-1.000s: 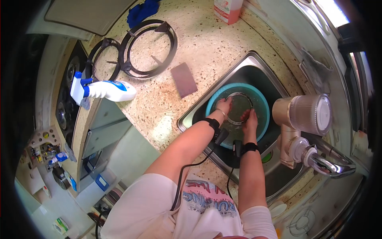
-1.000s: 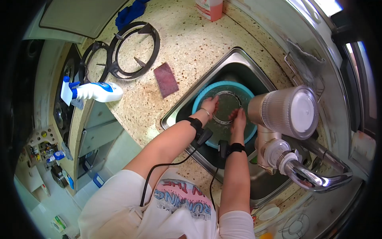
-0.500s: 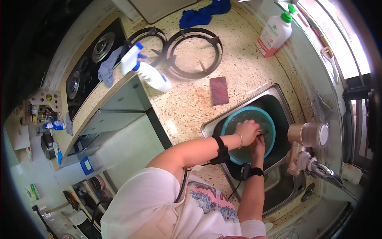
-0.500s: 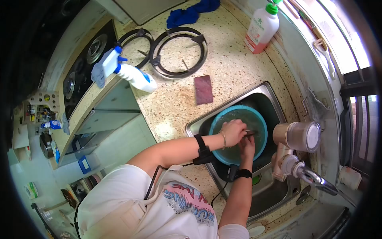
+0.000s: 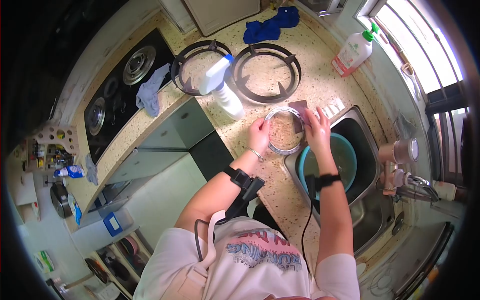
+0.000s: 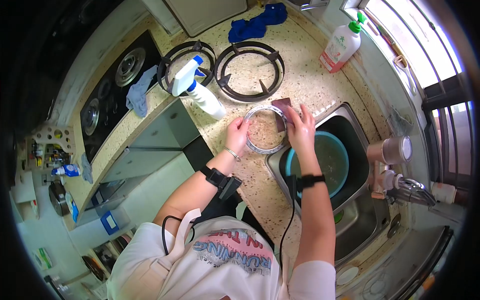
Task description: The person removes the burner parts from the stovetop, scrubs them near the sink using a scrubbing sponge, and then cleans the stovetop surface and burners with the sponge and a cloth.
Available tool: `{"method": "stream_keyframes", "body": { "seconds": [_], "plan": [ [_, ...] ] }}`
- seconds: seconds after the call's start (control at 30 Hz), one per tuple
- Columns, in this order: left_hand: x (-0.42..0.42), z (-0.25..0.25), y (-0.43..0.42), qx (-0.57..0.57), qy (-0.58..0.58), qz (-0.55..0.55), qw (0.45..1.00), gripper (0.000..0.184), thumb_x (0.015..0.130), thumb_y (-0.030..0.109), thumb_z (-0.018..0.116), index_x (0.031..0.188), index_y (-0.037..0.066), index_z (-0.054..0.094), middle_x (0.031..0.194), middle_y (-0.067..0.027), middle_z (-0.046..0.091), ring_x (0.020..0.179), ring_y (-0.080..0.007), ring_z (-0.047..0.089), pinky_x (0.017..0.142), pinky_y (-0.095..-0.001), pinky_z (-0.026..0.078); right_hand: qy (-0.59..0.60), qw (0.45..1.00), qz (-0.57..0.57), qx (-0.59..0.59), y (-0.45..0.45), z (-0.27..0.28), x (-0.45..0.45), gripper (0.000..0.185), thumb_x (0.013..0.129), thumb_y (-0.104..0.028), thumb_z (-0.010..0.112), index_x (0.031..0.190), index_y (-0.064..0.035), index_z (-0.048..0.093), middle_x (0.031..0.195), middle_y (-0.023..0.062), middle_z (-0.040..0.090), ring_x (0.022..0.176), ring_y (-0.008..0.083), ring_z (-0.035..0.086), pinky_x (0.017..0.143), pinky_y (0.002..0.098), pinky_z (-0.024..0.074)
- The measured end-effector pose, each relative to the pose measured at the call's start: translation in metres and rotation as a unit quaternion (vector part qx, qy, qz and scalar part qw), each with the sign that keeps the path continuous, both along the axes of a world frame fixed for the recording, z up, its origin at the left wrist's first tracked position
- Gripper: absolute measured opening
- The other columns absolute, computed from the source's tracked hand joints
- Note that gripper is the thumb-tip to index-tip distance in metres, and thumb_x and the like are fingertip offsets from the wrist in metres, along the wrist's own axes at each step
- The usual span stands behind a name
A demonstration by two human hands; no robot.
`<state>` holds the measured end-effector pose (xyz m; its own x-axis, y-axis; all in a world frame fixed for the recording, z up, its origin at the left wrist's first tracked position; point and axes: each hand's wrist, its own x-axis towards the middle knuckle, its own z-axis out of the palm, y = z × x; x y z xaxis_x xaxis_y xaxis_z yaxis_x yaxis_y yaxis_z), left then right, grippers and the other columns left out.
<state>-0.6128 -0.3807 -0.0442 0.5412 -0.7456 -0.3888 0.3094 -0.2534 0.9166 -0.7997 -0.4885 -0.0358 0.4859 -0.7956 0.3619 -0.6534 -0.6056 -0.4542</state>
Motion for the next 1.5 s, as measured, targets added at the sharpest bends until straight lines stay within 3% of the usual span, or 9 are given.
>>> {"method": "stream_keyframes", "body": {
  "seconds": [0.1,0.27,0.4,0.6,0.67,0.9,1.1,1.3,1.5],
  "plan": [
    [0.028,-0.015,0.007,0.029,-0.150,-0.064,0.986,0.016,0.093,0.015,0.063,0.091,0.000,0.065,0.068,-0.0024,0.058,0.053,-0.0111,0.050,0.052,-0.0286,0.044,0.115,0.992,0.011,0.050,-0.001,0.019,0.042,0.061,0.070,-0.009,0.077,0.128,-0.0206,0.061,0.132,0.0235,0.051,0.115,0.0393,0.051,0.097,0.0468,0.0436],
    [0.038,-0.013,0.015,-0.058,-0.391,-0.086,0.915,0.021,0.080,0.001,0.067,0.102,0.000,0.065,0.080,-0.0118,0.059,0.066,-0.0222,0.057,0.064,-0.0344,0.050,-0.018,0.982,-0.036,0.187,-0.016,-0.003,0.035,0.067,0.068,-0.013,0.081,0.129,-0.0151,0.055,0.106,0.0200,0.062,0.096,0.0391,0.062,0.087,0.0430,0.0506],
    [0.047,-0.012,0.016,-0.077,-0.369,-0.159,0.913,0.030,0.077,-0.003,0.065,0.108,-0.001,0.064,0.087,-0.0132,0.058,0.079,-0.0272,0.058,0.074,-0.0359,0.050,-0.236,0.915,-0.182,0.273,-0.004,-0.007,0.021,0.037,0.079,-0.012,0.075,0.113,-0.0019,0.061,0.099,0.0067,0.066,0.090,0.0179,0.061,0.085,0.0297,0.0494],
    [0.056,-0.011,0.014,-0.110,-0.421,-0.222,0.872,0.040,0.077,-0.004,0.063,0.117,-0.002,0.062,0.102,-0.0171,0.053,0.094,-0.0325,0.054,0.085,-0.0375,0.046,-0.383,0.891,-0.220,0.107,0.019,0.013,-0.004,0.034,0.089,0.002,0.057,0.122,-0.0028,0.055,0.114,0.0069,0.060,0.103,0.0151,0.057,0.094,0.0284,0.0444],
    [0.055,-0.004,0.011,-0.082,-0.437,-0.261,0.857,0.053,0.079,0.012,0.069,0.127,-0.003,0.054,0.113,-0.0201,0.050,0.105,-0.0362,0.050,0.093,-0.0422,0.042,-0.467,0.818,-0.209,0.264,0.037,0.028,-0.012,0.036,0.086,0.006,0.052,0.121,-0.0018,0.056,0.112,0.0060,0.061,0.104,0.0150,0.057,0.093,0.0278,0.0451],
    [0.023,0.026,0.003,0.002,-0.551,-0.367,0.749,0.134,0.059,0.081,0.067,0.151,-0.003,0.018,0.155,-0.0309,0.015,0.146,-0.0443,0.009,0.114,-0.0608,0.005,-0.265,0.893,-0.186,0.312,0.042,-0.004,-0.019,0.041,0.079,0.011,0.041,0.112,-0.0021,0.062,0.098,0.0055,0.065,0.097,0.0154,0.061,0.088,0.0290,0.0483],
    [0.018,0.018,-0.013,0.027,-0.589,-0.409,0.697,0.136,0.055,0.079,0.070,0.152,-0.001,0.021,0.157,-0.0285,0.014,0.147,-0.0426,0.009,0.116,-0.0591,0.005,-0.026,0.996,-0.067,0.043,0.035,0.000,0.038,0.032,0.075,-0.008,0.074,0.103,-0.0060,0.060,0.088,0.0137,0.060,0.084,0.0350,0.055,0.076,0.0414,0.0457],
    [0.020,0.019,-0.014,0.015,-0.590,-0.407,0.697,0.127,0.054,0.071,0.075,0.150,0.001,0.029,0.156,-0.0236,0.023,0.146,-0.0395,0.017,0.117,-0.0544,0.009,-0.044,0.975,-0.072,0.205,0.057,0.009,0.022,0.021,0.073,-0.006,0.075,0.086,-0.0053,0.059,0.081,0.0117,0.058,0.080,0.0325,0.055,0.072,0.0404,0.0450],
    [0.022,0.018,-0.014,0.016,-0.582,-0.419,0.697,0.128,0.054,0.072,0.075,0.150,0.001,0.028,0.156,-0.0222,0.022,0.146,-0.0390,0.016,0.117,-0.0546,0.009,-0.021,0.985,-0.051,0.164,0.007,0.011,0.043,0.018,0.073,-0.004,0.074,0.077,-0.0043,0.057,0.074,0.0117,0.058,0.076,0.0311,0.055,0.067,0.0404,0.0442]
  ]
}}
